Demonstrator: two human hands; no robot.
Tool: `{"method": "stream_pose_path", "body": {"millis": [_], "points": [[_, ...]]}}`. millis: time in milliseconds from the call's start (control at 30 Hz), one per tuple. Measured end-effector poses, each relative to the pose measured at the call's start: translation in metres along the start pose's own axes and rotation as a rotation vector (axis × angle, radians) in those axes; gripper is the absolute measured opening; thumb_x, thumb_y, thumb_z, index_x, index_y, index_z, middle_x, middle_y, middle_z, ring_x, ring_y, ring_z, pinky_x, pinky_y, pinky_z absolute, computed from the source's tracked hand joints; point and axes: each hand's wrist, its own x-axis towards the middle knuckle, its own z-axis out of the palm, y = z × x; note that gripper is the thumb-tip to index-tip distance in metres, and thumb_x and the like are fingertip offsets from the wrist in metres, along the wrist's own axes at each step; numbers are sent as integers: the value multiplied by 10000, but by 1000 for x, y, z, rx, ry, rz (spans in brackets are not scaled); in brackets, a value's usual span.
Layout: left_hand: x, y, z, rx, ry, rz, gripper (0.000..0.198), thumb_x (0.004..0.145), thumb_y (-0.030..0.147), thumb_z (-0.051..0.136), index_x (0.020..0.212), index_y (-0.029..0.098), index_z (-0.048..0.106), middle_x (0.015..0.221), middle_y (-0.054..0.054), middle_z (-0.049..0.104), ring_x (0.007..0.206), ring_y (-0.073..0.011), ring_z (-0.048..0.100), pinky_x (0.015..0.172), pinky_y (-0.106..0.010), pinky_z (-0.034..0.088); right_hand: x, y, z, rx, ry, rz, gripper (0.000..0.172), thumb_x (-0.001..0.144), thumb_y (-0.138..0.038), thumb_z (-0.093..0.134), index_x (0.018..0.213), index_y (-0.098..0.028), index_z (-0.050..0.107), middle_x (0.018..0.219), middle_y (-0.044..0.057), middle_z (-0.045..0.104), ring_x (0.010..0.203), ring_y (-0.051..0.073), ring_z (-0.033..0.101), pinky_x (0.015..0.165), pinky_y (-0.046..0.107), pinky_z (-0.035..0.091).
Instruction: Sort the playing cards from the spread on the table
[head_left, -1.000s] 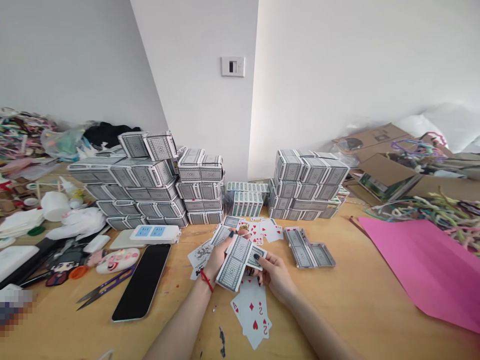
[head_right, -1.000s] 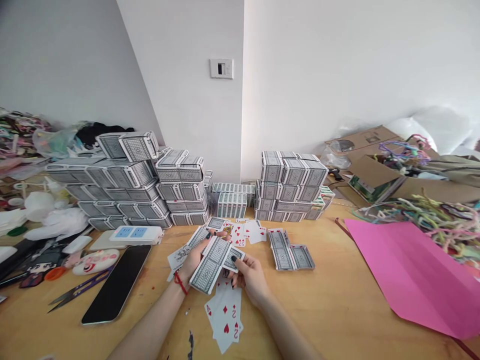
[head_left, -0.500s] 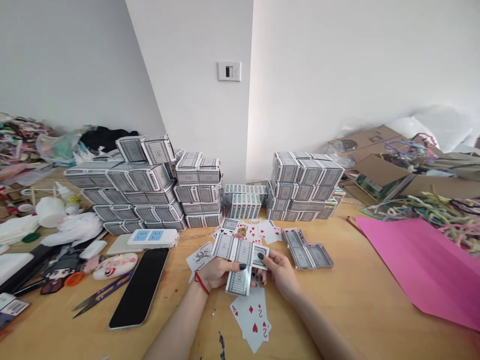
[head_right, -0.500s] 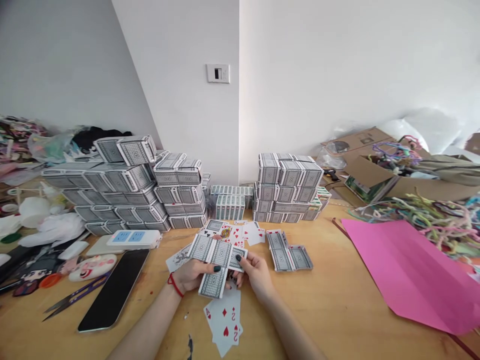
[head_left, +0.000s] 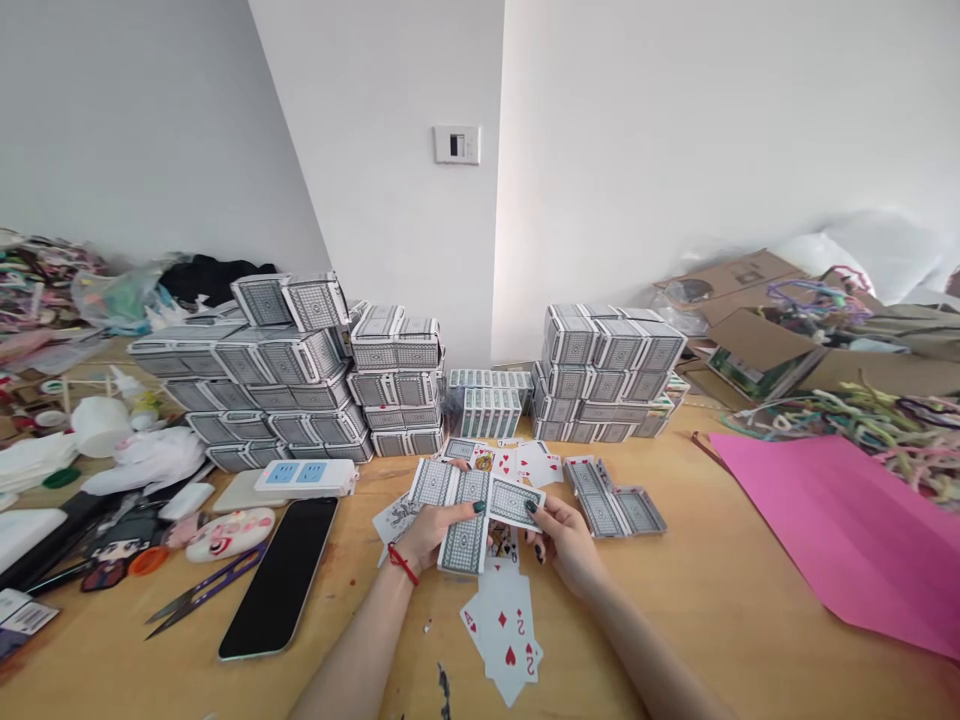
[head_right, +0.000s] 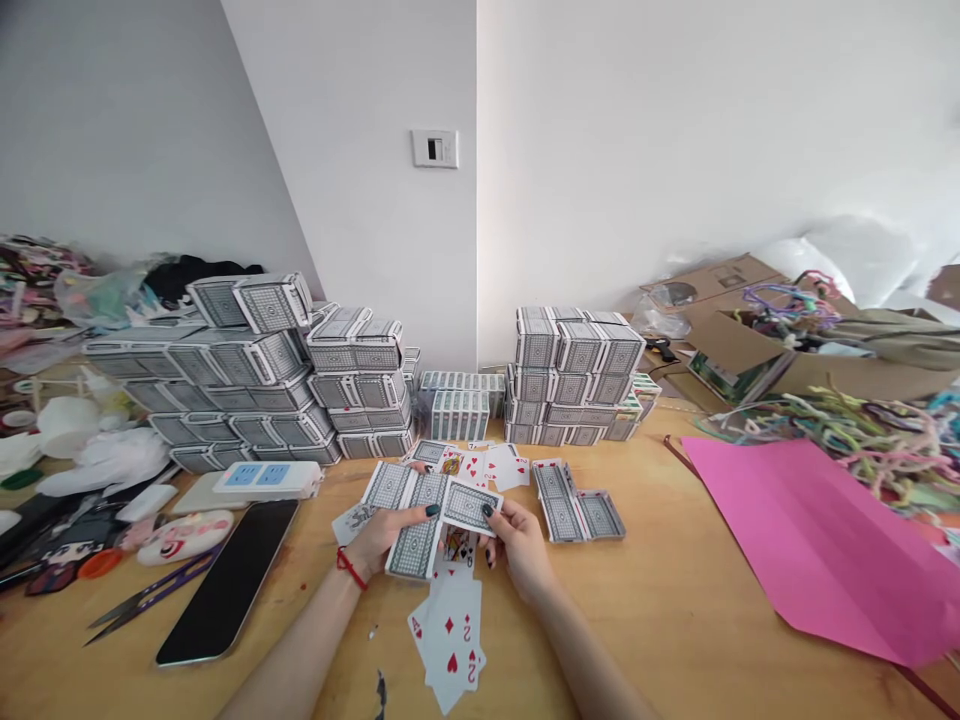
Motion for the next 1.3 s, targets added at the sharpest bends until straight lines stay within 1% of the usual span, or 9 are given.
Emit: {"method": "stream_pose_path", "body": {"millis": [100, 200, 367, 533, 667, 800, 1033, 1200, 1300], "points": [[3, 2, -1, 93, -31, -37, 349, 656, 115, 599, 986, 224, 566, 685, -15, 676, 539, -201, 636, 480, -290, 506, -1, -1, 2, 20, 10, -9, 325, 639, -444, 639, 706, -155, 506, 464, -41, 554, 287, 48, 407, 298, 166, 308], [7, 2, -4, 85, 20, -52, 303, 667, 160, 620, 966, 182, 572, 622, -21, 664, 506, -196, 629, 468, -292, 511, -2, -1, 6, 9, 5, -12, 335, 638, -457, 634, 699, -156, 501, 481, -34, 566, 292, 54, 414, 300, 174, 312], [11, -1, -7, 46, 15, -72, 282, 685, 191, 617, 962, 178, 566, 593, -14, 649, 483, -191, 628, 444, -276, 508, -4, -1, 10, 25, 19, -30, 337, 631, -461, 635, 699, -158, 505, 501, -31, 575, 303, 59, 423, 313, 186, 327], [9, 0, -5, 131, 38, -76, 263, 681, 228, 623, 933, 174, 570, 568, -14, 644, 453, -203, 622, 388, -260, 480, -3, 1, 9, 31, -12, -1, 349, 626, -466, 637, 676, -157, 484, 498, -23, 580, 314, 56, 428, 325, 178, 334], [9, 0, -5, 82, 18, -121, 250, 704, 259, 596, 919, 132, 589, 547, -39, 637, 416, -213, 609, 381, -282, 475, 0, 3, 6, 7, -42, 30, 362, 619, -475, 640, 672, -155, 479, 475, -41, 544, 300, 40, 389, 304, 163, 279], [9, -1, -8, 21, -5, -128, 247, 726, 287, 568, 912, 128, 599, 571, -52, 645, 412, -203, 607, 409, -293, 485, 0, 2, 4, -29, -53, 22, 359, 630, -477, 629, 635, -161, 457, 445, -63, 496, 288, 24, 334, 298, 159, 213], [6, 2, -5, 106, -12, -127, 259, 686, 201, 614, 940, 158, 593, 579, -33, 655, 449, -203, 620, 432, -282, 492, -1, -1, 2, -42, -88, 76, 357, 626, -466, 629, 594, -167, 437, 391, -83, 419, 289, 17, 275, 312, 166, 156], [4, 2, -3, 139, -18, -101, 285, 679, 189, 618, 962, 182, 581, 550, -14, 642, 485, -214, 628, 425, -284, 489, 0, -2, 0, -24, -106, 125, 348, 624, -451, 636, 595, -168, 436, 393, -83, 427, 287, 11, 247, 313, 165, 126], [4, 0, -4, 157, 4, -94, 274, 671, 189, 626, 942, 174, 585, 550, -16, 643, 503, -214, 630, 441, -289, 494, 0, -2, -1, -11, -121, 157, 343, 621, -445, 639, 602, -166, 441, 398, -85, 427, 287, 5, 235, 315, 164, 114]]}}
